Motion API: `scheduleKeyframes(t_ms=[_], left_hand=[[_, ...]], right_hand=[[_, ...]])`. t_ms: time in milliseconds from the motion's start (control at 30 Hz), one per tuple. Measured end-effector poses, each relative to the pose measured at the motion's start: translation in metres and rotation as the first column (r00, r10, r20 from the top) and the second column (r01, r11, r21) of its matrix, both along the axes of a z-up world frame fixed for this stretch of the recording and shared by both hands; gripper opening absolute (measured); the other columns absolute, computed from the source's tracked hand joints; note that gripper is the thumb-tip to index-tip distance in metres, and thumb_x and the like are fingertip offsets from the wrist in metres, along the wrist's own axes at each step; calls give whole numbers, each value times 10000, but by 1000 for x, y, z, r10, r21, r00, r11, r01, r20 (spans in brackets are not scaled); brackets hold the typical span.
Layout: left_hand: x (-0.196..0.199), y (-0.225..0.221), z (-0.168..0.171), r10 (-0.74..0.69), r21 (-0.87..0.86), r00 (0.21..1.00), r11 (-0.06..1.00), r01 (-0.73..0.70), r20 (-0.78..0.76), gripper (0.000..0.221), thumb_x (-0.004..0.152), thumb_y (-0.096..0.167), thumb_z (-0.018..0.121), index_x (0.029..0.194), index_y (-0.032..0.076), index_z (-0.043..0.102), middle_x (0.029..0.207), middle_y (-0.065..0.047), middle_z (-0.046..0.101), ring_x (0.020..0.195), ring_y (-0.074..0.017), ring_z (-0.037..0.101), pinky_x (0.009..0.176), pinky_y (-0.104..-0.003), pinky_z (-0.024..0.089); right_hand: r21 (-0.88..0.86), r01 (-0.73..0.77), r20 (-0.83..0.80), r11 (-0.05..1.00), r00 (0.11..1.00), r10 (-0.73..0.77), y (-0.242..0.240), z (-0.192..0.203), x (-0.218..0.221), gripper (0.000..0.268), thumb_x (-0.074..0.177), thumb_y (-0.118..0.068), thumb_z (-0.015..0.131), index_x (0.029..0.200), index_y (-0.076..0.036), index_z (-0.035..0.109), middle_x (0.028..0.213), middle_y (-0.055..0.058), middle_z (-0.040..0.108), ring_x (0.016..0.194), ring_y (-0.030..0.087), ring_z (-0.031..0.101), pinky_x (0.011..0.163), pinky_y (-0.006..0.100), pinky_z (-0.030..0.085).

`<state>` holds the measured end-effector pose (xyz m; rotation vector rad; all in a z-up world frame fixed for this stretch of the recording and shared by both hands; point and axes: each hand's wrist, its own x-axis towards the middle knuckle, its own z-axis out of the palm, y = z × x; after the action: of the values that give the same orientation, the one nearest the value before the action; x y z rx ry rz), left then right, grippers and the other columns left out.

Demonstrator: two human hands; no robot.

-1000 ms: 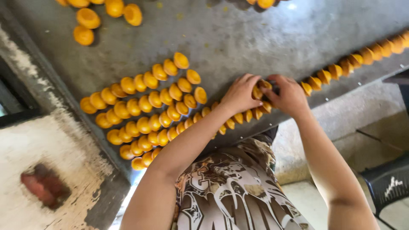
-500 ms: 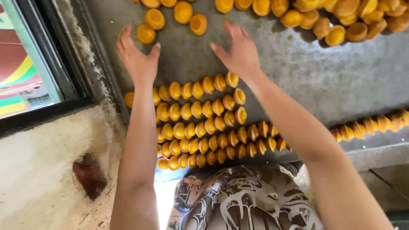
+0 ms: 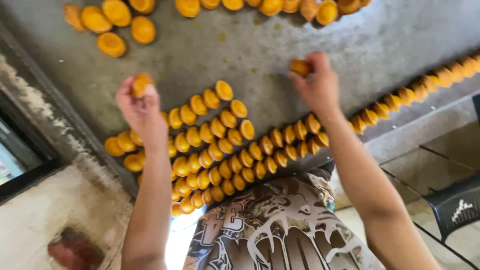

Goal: The person organizes yellow baked goods into straight lines on a large metal surface by hand.

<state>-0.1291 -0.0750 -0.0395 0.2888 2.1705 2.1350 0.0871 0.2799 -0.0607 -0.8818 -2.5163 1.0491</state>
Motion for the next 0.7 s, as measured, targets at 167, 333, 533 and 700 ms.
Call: scheduleKeyframes(t_ms=[167,333,533,700], left_hand=[[110,132,22,-488,-204,867,843,498,101,626,881,225,884,1367,44,533,1205,-55,627,1027,-139,656,925,-306,573],[189,252,-4,-621,-358,747,659,661,236,665,685,349,903,1199,62,594,1092,-100,745,1038,-229,729,916,-361,579],[220,297,-39,-624,-501,662,450,739,416,658,625,368,913,1170,109,651,1149,-107,718,1123,-299,658,950,-416,526],[228,293,-44,-640,-620,647,323,715,414,628,648,400,904,1168,144,661,1218,-70,703,1208,-305,606,1009,-433,492]], right_hand=[[214,-83,243,973,970,29,66,11,109,326,931,-148,845,1167,-88,627,977,126,732,953,363,704,829,469,547],[-43,-58,211,997,975,66,68,14,133,312,895,-137,801,1147,-51,639,1078,130,715,922,311,728,795,421,564],[-63,-123,212,990,968,134,80,17,139,349,866,-108,784,1198,-38,701,1171,158,690,937,280,734,821,397,582],[-67,-200,260,978,942,210,84,16,142,364,889,-118,782,1238,-46,712,1100,163,716,948,297,727,845,415,571]])
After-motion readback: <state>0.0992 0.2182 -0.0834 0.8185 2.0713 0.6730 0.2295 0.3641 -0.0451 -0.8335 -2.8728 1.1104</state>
